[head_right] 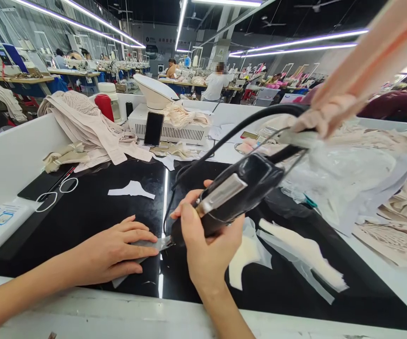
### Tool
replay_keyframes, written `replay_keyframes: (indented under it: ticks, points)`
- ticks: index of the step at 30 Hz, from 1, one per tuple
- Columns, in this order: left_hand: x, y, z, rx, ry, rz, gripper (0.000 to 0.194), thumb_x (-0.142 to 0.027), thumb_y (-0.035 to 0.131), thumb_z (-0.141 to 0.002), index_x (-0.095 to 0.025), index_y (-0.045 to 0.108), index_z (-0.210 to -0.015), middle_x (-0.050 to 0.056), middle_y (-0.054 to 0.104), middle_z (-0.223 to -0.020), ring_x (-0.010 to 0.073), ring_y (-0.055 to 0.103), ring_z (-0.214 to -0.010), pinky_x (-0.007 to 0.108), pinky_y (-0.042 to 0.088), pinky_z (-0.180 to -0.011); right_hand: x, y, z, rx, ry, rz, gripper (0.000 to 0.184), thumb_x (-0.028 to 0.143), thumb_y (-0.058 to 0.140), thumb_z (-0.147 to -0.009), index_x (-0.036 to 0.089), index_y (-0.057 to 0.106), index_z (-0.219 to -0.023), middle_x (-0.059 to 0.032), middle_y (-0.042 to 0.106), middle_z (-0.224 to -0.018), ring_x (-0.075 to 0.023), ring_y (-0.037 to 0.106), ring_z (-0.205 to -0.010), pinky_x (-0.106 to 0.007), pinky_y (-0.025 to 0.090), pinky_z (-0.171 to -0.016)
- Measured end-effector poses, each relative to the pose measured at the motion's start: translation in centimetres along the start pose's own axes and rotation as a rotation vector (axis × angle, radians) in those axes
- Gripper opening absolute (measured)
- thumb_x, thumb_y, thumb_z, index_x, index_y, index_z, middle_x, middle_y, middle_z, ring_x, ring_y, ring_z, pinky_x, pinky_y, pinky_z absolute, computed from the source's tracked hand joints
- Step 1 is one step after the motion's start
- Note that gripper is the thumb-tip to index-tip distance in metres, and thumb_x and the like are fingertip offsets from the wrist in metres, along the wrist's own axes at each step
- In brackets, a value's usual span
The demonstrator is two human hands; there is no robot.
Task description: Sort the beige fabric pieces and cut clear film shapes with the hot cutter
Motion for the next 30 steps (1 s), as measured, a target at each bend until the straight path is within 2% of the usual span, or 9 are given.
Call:
replay_keyframes:
  ticks: [5,18,20,22,24,27,28,30]
  points:
    - [0.0,-0.2,0.1,-0.044,0.022,0.027,0.035,-0.030,0.061,-0.095,-0.030,0.061,-0.131,0.004,0.061,-0.133,0.0238,0.051,-0.126,0.051,0.025,-0.119,-0.1,-0.6,-0.3,-0.009,-0.033,0.028,0.034,0.028,0.073,-0.084,0.025,0.054,-0.112,0.0034,0.060,-0.081,-0.0141,0.059,-0.062,-0.032,0.054,-0.059]
    - [0.1,-0.2,0.1,-0.029,-0.004,0.097,0.037,-0.031,0.064,-0.094,-0.030,0.062,-0.130,0.003,0.061,-0.134,0.0243,0.050,-0.128,0.053,0.024,-0.119,-0.2,-0.5,-0.1,0.011,-0.040,0.082,0.032,0.029,0.071,-0.087,0.025,0.052,-0.113,0.0042,0.060,-0.078,-0.0144,0.059,-0.061,-0.031,0.053,-0.059]
    - [0.3,-0.5,0.2,-0.096,-0.035,0.174,0.034,-0.028,0.060,-0.096,-0.028,0.062,-0.130,0.004,0.060,-0.135,0.0215,0.051,-0.127,0.045,0.032,-0.117,-0.3,-0.6,-0.2,0.014,-0.022,0.076,0.035,0.029,0.073,-0.086,0.025,0.053,-0.115,0.0037,0.061,-0.080,-0.0145,0.060,-0.062,-0.032,0.054,-0.060]
    - [1.0,-0.8,0.3,-0.213,-0.125,0.221,0.030,-0.026,0.053,-0.099,-0.025,0.062,-0.128,0.005,0.059,-0.136,0.0187,0.052,-0.126,0.037,0.040,-0.112,-0.4,-0.9,-0.4,0.009,-0.010,0.072,0.040,0.028,0.075,-0.085,0.025,0.053,-0.118,0.0033,0.062,-0.083,-0.0145,0.061,-0.064,-0.033,0.055,-0.064]
    - [1.7,-1.0,0.4,-0.305,-0.233,0.188,0.027,-0.027,0.053,-0.099,-0.022,0.063,-0.124,0.007,0.060,-0.133,0.0197,0.053,-0.125,0.038,0.044,-0.109,-0.3,-1.2,-0.9,0.015,-0.022,0.084,0.044,0.028,0.077,-0.083,0.026,0.053,-0.119,0.0023,0.064,-0.089,-0.0148,0.063,-0.069,-0.033,0.056,-0.067]
    - [2.2,-0.8,0.5,-0.322,-0.319,0.089,0.020,-0.026,0.062,-0.094,-0.020,0.063,-0.112,0.008,0.061,-0.128,0.0238,0.053,-0.122,0.044,0.046,-0.106,0.5,-1.5,-1.5,0.021,-0.108,0.159,0.048,0.031,0.080,-0.080,0.026,0.055,-0.121,-0.0008,0.064,-0.104,-0.0159,0.064,-0.081,-0.031,0.055,-0.072]
    - [2.3,-0.7,0.5,-0.318,-0.324,0.074,0.017,-0.025,0.065,-0.092,-0.020,0.063,-0.107,0.008,0.061,-0.127,0.0246,0.053,-0.122,0.044,0.046,-0.105,1.0,-1.8,-1.6,-0.018,-0.179,0.185,0.050,0.030,0.081,-0.079,0.027,0.056,-0.122,-0.0013,0.063,-0.109,-0.0162,0.063,-0.087,-0.030,0.054,-0.074]
    - [2.2,-0.7,0.5,-0.307,-0.330,0.075,0.011,-0.021,0.067,-0.089,-0.020,0.061,-0.098,0.007,0.061,-0.126,0.0252,0.051,-0.122,0.045,0.046,-0.104,2.4,-2.6,-1.2,-0.179,-0.359,0.215,0.053,0.024,0.082,-0.076,0.031,0.059,-0.124,0.0002,0.060,-0.111,-0.0168,0.060,-0.096,-0.030,0.051,-0.082]
Point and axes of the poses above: each hand's wrist, its own z-axis away from the middle knuckle, its own y-axis out of the palm, x = y × z, the point moved 4 cm from there along -z, towards the middle knuckle
